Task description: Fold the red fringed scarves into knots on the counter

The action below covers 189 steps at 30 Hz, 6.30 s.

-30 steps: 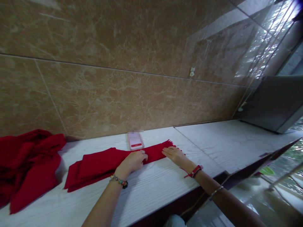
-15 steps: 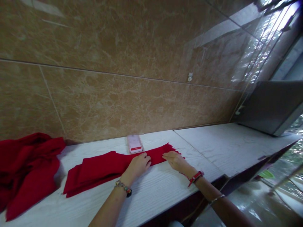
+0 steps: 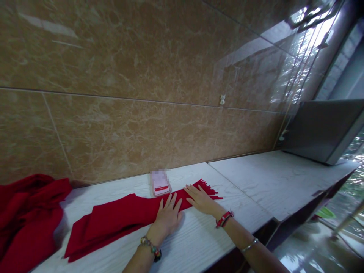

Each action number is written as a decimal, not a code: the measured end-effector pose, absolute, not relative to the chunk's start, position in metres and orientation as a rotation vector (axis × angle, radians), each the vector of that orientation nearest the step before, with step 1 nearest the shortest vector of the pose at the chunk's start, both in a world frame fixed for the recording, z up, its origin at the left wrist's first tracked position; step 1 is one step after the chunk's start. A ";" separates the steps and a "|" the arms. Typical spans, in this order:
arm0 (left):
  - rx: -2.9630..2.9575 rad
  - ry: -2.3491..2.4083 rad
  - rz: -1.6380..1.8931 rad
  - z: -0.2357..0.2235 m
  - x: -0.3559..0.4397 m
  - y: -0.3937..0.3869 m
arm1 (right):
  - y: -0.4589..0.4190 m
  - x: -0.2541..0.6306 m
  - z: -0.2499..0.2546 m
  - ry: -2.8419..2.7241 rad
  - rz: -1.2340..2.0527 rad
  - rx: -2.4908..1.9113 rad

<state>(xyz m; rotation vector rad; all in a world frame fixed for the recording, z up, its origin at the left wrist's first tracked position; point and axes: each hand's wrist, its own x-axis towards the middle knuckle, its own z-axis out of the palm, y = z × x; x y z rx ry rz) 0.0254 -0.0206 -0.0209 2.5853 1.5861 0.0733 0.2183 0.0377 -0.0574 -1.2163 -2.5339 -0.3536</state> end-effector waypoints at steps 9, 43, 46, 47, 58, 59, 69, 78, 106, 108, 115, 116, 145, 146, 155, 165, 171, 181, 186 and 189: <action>2.540 1.632 0.034 -0.012 0.027 -0.024 | 0.055 0.267 -0.061 -2.198 -0.228 -1.729; 2.688 1.573 0.134 -0.023 0.025 -0.013 | 0.057 0.307 -0.051 -2.365 -0.191 -1.396; 2.686 1.586 0.116 -0.023 0.025 -0.013 | 0.059 0.313 -0.053 -2.243 -0.142 -1.355; 2.687 1.587 0.119 -0.023 0.025 -0.013 | 0.059 0.311 -0.053 -2.208 -0.110 -1.288; 2.683 1.589 0.109 -0.022 0.026 -0.013 | 0.057 0.311 -0.051 -2.346 -0.141 -1.428; 2.680 1.590 0.104 -0.022 0.026 -0.013 | 0.058 0.313 -0.051 -2.301 -0.143 -1.443; 2.675 1.591 0.084 -0.024 0.026 -0.010 | 0.055 0.299 -0.049 -2.280 -0.016 -1.282; 2.670 1.601 0.068 -0.023 0.027 -0.010 | 0.051 0.297 -0.044 -2.186 -0.003 -1.144; 2.684 1.582 0.089 -0.027 0.026 -0.008 | 0.059 0.314 -0.046 -2.115 -0.229 -1.586; 2.677 1.589 0.094 -0.028 0.026 -0.007 | 0.055 0.303 -0.046 -2.141 -0.164 -1.401; 2.681 1.595 0.105 -0.026 0.027 -0.008 | 0.052 0.294 -0.048 -2.280 -0.052 -1.370; 2.679 1.597 0.098 -0.025 0.027 -0.009 | 0.053 0.298 -0.048 -2.233 -0.087 -1.440; 2.661 1.584 0.134 -0.025 0.026 -0.010 | 0.062 0.299 -0.048 -2.139 -0.240 -1.589; 2.660 1.586 0.132 -0.024 0.026 -0.010 | 0.062 0.299 -0.047 -2.129 -0.244 -1.573; 2.655 1.577 0.134 -0.026 0.026 -0.010 | 0.061 0.284 -0.051 -2.279 -0.167 -1.446; 2.641 1.571 0.123 -0.028 0.026 -0.008 | 0.053 0.273 -0.050 -2.314 -0.005 -1.136; 2.646 1.580 0.127 -0.027 0.026 -0.008 | 0.055 0.275 -0.050 -2.337 0.009 -1.148; 2.667 1.587 0.137 -0.027 0.027 -0.008 | 0.052 0.293 -0.037 -2.408 -0.332 -1.637; 2.647 1.589 0.120 -0.024 0.027 -0.010 | 0.060 0.304 -0.039 -2.122 -0.283 -1.667; 2.650 1.578 0.124 -0.025 0.026 -0.009 | 0.068 0.284 -0.043 -2.251 -0.097 -1.329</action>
